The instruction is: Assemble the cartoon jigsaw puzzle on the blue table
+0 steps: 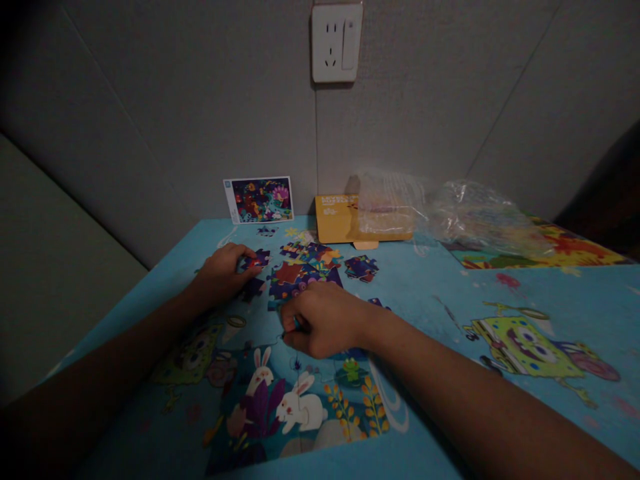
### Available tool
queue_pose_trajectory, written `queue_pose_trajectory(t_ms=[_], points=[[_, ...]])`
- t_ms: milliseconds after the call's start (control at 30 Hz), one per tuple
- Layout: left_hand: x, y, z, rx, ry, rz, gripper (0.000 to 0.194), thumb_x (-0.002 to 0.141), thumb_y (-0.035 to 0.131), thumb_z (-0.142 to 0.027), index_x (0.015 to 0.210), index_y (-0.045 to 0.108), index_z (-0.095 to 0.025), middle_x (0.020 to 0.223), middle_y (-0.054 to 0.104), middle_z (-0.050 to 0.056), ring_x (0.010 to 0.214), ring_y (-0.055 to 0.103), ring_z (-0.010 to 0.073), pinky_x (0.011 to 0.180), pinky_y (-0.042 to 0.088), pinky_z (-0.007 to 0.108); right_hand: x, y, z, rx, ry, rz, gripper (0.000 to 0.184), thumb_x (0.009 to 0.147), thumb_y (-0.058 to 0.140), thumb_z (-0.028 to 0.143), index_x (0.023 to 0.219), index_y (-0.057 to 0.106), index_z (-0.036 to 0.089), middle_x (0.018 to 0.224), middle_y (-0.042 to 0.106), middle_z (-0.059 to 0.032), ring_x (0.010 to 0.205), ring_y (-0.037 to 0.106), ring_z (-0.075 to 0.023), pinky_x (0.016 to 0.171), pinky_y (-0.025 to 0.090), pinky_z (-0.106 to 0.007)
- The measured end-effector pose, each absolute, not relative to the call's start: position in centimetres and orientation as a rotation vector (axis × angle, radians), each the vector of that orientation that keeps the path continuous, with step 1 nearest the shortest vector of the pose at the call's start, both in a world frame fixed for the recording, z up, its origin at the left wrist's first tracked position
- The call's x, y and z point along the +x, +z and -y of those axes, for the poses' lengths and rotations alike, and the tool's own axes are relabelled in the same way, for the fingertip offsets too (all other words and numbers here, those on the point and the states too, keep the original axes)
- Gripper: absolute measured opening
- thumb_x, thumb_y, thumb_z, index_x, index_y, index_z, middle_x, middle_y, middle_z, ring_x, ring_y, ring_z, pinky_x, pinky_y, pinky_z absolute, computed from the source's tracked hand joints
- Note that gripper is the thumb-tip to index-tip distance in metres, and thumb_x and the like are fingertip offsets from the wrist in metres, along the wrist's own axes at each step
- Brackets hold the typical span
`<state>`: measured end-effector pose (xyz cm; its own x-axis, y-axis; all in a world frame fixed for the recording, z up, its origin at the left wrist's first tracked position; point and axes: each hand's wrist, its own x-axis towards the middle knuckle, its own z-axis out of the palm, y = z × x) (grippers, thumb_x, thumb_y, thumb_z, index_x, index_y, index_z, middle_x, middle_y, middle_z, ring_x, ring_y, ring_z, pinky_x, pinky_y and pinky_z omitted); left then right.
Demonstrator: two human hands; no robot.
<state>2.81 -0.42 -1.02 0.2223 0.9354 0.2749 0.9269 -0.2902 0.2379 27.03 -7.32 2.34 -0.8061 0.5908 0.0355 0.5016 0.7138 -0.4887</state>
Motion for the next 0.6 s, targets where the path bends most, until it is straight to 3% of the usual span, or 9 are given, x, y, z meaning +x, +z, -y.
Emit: queue_pose_trajectory(t_ms=[333, 600], points=[[2.95, -0.79, 0.46, 2.365, 0.668, -1.898, 0.025, 0.084, 0.052, -0.022, 0.105, 0.064, -0.015, 0.095, 0.066, 0.008, 0.093, 0.061, 0.0244, 0.087, 0.046, 0.037, 27.07, 2.37, 7.41, -0.915, 0.709, 2.724, 0.005, 0.075, 0.062, 0.021, 0.073, 0.066, 0.018, 0.061, 0.059, 0.0024, 0.054, 0.048, -0.0087, 0.054, 0.026, -0.023], [2.83, -1.27, 0.19, 2.433, 0.6, -1.92, 0.038, 0.084, 0.058, -0.046, 0.107, 0.066, -0.017, 0.105, 0.064, 0.011, 0.103, 0.059, 0.0281, 0.093, 0.045, 0.041, 27.02, 2.34, 7.45, -0.91, 0.704, 2.718, 0.005, 0.074, 0.062, 0.02, 0.072, 0.065, 0.017, 0.061, 0.058, 0.0028, 0.054, 0.048, -0.0088, 0.055, 0.026, -0.022]])
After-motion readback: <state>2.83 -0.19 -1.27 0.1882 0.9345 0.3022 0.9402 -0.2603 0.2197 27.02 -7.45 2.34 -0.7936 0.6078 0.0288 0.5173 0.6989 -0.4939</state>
